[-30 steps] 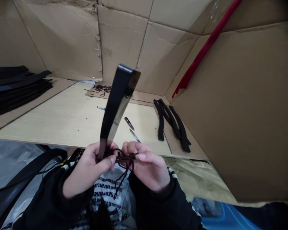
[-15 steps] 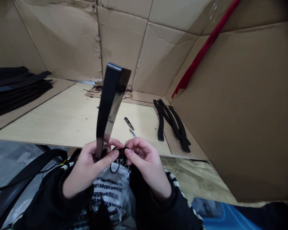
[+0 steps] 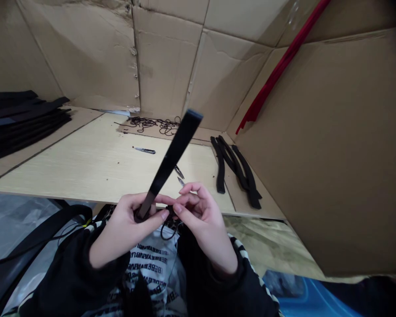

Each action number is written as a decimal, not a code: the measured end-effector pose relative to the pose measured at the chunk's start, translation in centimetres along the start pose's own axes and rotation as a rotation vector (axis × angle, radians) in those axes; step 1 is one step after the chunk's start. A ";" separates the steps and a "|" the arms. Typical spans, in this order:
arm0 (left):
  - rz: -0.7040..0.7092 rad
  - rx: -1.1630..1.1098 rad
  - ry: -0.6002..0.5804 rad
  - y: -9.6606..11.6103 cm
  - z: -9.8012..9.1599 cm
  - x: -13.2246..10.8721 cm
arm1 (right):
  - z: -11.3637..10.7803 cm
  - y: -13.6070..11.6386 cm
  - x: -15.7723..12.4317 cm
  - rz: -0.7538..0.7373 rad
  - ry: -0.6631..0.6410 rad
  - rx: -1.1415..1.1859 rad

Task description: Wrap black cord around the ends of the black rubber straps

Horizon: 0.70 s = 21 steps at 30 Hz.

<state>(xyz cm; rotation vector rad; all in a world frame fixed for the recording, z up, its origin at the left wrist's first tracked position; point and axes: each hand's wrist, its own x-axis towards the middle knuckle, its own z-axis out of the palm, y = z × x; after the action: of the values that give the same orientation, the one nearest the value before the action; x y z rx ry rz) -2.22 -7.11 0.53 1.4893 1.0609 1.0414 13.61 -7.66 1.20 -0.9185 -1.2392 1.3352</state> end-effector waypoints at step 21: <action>0.101 0.028 0.187 0.0 0.3 0.3 | -0.6 0.5 -0.4 -0.271 0.018 -0.481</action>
<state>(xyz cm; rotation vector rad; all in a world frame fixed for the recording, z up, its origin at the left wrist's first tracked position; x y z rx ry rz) -1.89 -6.88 0.54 1.5032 1.1434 1.2615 14.11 -7.93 0.53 -1.0412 -1.6433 0.8264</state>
